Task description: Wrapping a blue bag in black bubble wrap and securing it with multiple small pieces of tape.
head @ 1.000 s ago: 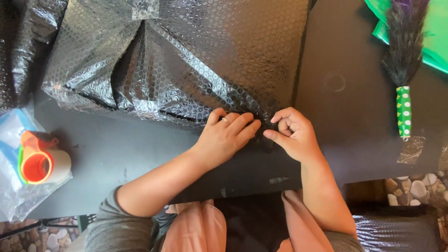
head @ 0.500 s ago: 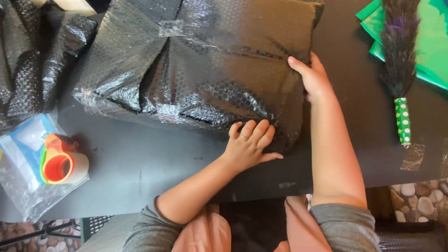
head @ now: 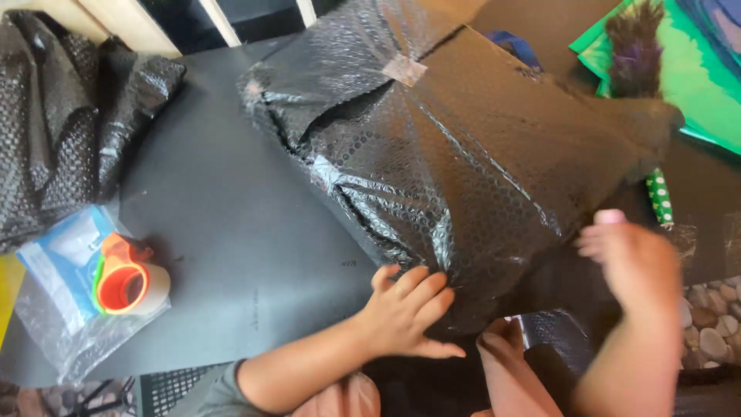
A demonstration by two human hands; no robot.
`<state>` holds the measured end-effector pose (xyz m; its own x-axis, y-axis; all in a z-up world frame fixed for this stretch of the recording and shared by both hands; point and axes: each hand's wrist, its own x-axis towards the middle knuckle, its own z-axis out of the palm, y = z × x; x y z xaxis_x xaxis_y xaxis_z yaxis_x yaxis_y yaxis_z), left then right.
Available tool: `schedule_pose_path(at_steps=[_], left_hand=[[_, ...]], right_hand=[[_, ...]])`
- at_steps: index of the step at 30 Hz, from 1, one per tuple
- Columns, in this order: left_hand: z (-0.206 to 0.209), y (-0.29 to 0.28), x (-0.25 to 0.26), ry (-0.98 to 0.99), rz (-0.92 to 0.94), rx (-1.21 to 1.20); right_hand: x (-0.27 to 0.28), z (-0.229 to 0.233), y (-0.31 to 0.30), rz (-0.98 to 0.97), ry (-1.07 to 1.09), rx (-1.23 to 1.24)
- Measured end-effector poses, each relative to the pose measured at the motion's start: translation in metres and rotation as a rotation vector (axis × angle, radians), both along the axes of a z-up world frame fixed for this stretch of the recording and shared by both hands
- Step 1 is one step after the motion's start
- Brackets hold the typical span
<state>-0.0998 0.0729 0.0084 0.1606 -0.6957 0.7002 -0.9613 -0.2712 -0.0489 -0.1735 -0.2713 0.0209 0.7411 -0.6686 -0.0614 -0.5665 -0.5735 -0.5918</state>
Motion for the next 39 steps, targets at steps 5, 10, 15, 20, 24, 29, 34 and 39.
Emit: schedule_pose_path(at_steps=[5, 10, 15, 20, 24, 29, 34, 39], left_hand=[[-0.026, 0.007, -0.026, -0.085, 0.108, 0.064], [-0.038, 0.028, -0.006, -0.100, 0.110, 0.299], [-0.004, 0.110, 0.057, 0.040, 0.295, 0.512], [0.017, 0.220, 0.112, -0.356, 1.176, 0.521], [0.020, 0.205, 0.083, 0.129, 0.637, 0.054], [-0.022, 0.176, 0.082, 0.202, 0.719, 0.157], [-0.019, 0.183, 0.107, 0.111, 0.828, 0.300], [0.013, 0.124, 0.094, 0.125, 0.708, 0.145]], right_hand=[[0.050, -0.033, -0.098, 0.193, -0.580, -0.720], [0.092, -0.020, -0.092, 0.064, 0.037, -0.031], [0.058, 0.081, 0.055, 0.084, 0.343, 0.056], [0.049, 0.068, 0.192, 0.703, 0.654, 0.045], [0.059, -0.002, 0.246, 1.609, -0.261, 0.269], [0.058, 0.059, 0.183, 1.368, -0.768, 0.027], [0.047, 0.012, 0.089, 0.706, -0.011, -0.469], [0.057, -0.077, 0.072, 0.630, -0.419, -0.869]])
